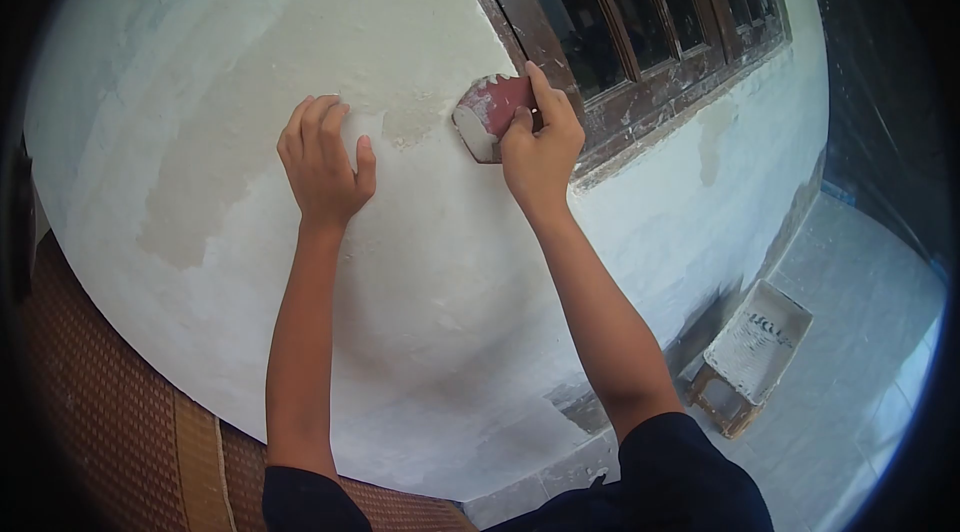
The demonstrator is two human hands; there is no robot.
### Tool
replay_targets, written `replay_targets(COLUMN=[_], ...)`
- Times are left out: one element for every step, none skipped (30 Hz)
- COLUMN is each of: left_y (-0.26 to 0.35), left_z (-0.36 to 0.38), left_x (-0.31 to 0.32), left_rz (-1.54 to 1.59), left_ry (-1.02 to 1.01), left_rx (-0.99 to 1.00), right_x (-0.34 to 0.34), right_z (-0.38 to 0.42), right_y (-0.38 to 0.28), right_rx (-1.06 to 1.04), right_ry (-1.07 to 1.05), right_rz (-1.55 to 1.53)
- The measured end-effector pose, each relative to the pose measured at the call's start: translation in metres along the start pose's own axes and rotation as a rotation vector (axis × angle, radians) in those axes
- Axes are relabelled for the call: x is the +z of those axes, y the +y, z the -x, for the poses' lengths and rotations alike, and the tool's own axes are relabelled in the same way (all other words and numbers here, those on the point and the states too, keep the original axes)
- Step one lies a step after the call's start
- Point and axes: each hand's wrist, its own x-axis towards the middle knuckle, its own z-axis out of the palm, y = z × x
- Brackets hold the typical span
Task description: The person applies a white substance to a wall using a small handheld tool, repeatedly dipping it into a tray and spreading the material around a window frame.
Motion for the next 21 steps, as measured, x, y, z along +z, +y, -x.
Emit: replay_targets(left_y=[0.002, 0.007, 0.012, 0.018, 0.029, 0.045, 0.062, 0.080, 0.097, 0.115, 0.133, 0.150, 0.167, 0.183, 0.200, 0.216, 0.233, 0.249, 0.267, 0.285, 0.302], left_z=[0.000, 0.001, 0.001, 0.001, 0.002, 0.004, 0.006, 0.008, 0.010, 0.013, 0.018, 0.022, 0.026, 0.029, 0.033, 0.037, 0.041, 0.045, 0.049, 0.054, 0.059], left_x=[0.001, 0.003, 0.006, 0.008, 0.011, 0.016, 0.020, 0.024, 0.030, 0.036, 0.043, 0.048, 0.054, 0.059, 0.066, 0.071, 0.076, 0.081, 0.087, 0.091, 0.096], left_rz=[0.016, 0.030, 0.059, 0.090, 0.105, 0.153, 0.202, 0.255, 0.276, 0.360, 0.445, 0.470, 0.522, 0.573, 0.595, 0.641, 0.689, 0.739, 0.762, 0.806, 0.850], left_ry=[-0.027, -0.024, -0.019, -0.016, -0.016, -0.032, -0.048, -0.068, -0.070, -0.110, -0.150, -0.153, -0.185, -0.217, -0.218, -0.239, -0.262, -0.278, -0.282, -0.297, -0.314], left_rx=[0.029, 0.028, 0.024, 0.020, 0.018, 0.031, 0.044, 0.052, 0.048, 0.054, 0.057, 0.048, 0.044, 0.043, 0.037, 0.025, 0.015, 0.011, 0.009, -0.011, -0.031], right_x=[-0.006, -0.013, -0.022, -0.030, -0.040, -0.051, -0.062, -0.072, -0.084, -0.096, -0.108, -0.121, -0.135, -0.148, -0.162, -0.175, -0.188, -0.203, -0.217, -0.231, -0.245], right_z=[0.001, 0.001, 0.001, 0.001, 0.002, 0.004, 0.005, 0.006, 0.007, 0.008, 0.009, 0.009, 0.008, 0.008, 0.007, 0.007, 0.007, 0.007, 0.006, 0.005, 0.005], right_y=[0.004, 0.010, 0.016, 0.021, 0.026, 0.030, 0.035, 0.041, 0.048, 0.055, 0.062, 0.070, 0.078, 0.086, 0.095, 0.100, 0.106, 0.111, 0.116, 0.122, 0.128], right_rx=[0.070, 0.068, 0.136, 0.206, 0.207, 0.236, 0.265, 0.268, 0.323, 0.381, 0.387, 0.425, 0.461, 0.465, 0.472, 0.479, 0.487, 0.502, 0.517, 0.526, 0.562], right_ry=[0.000, 0.006, -0.008, -0.022, -0.016, -0.029, -0.042, -0.034, -0.051, -0.067, -0.060, -0.072, -0.084, -0.076, -0.058, -0.039, -0.029, -0.011, 0.008, 0.020, 0.037], right_rz=[-0.035, -0.023, -0.013, -0.003, 0.011, 0.016, 0.022, 0.039, 0.049, 0.061, 0.085, 0.112, 0.138, 0.160, 0.182, 0.203, 0.222, 0.228, 0.233, 0.253, 0.247])
